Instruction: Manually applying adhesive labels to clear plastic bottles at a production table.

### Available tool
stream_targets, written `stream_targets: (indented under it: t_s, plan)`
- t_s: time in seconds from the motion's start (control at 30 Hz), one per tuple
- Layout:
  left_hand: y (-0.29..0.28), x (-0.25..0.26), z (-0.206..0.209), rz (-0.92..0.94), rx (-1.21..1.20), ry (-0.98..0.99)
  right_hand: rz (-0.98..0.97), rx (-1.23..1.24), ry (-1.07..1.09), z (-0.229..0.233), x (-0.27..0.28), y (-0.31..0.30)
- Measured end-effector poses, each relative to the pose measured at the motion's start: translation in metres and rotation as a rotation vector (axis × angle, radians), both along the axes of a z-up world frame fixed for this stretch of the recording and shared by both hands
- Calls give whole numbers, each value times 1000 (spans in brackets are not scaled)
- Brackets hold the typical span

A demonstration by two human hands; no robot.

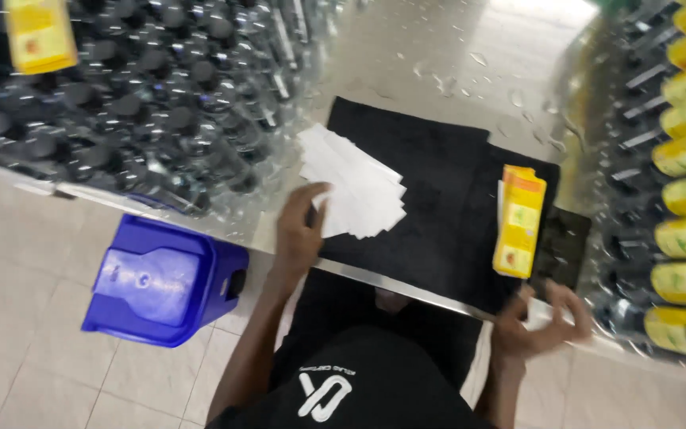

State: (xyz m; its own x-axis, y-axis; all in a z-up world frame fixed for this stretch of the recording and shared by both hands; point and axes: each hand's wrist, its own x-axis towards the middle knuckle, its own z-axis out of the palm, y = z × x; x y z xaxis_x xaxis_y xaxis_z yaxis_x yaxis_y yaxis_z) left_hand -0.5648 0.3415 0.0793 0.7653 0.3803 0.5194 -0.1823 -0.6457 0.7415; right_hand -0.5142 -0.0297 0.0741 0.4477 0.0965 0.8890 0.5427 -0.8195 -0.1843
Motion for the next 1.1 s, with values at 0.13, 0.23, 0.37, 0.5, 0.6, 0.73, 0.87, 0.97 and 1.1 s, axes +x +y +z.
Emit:
stream_targets:
  t_s: [0.13, 0.23, 0.37, 0.5, 0.6, 0.73, 0.87, 0.97, 1.1]
  plan:
    - [12, -7, 30, 92, 87, -130, 1, 64, 36, -7, 27, -16]
    - [12, 1, 25, 47, -75, -106, -60, 100, 66, -9, 39, -34]
    - [5, 32, 14, -124, -231, -28, -68, 180, -41, -41, 36, -47]
    - [-10, 83, 51, -355, -232, 19, -114, 262, 34, -38, 15, -32]
    - [-40, 111, 99, -436, -326, 116, -281, 206, 74, -33, -1, -39]
    - [-57, 183, 102, -586, -304, 109, -488, 345, 76, -49, -1, -70]
    - [-72, 290, 94, -701, -670, 225, -561, 396, 73, -61, 14, -91]
    - [-90, 393, 76, -731, -938, 308, -529, 342, 44, -56, 31, -96]
    - [-131, 547, 16, -804, -907, 315, -481, 454, 79, -48, 44, -91]
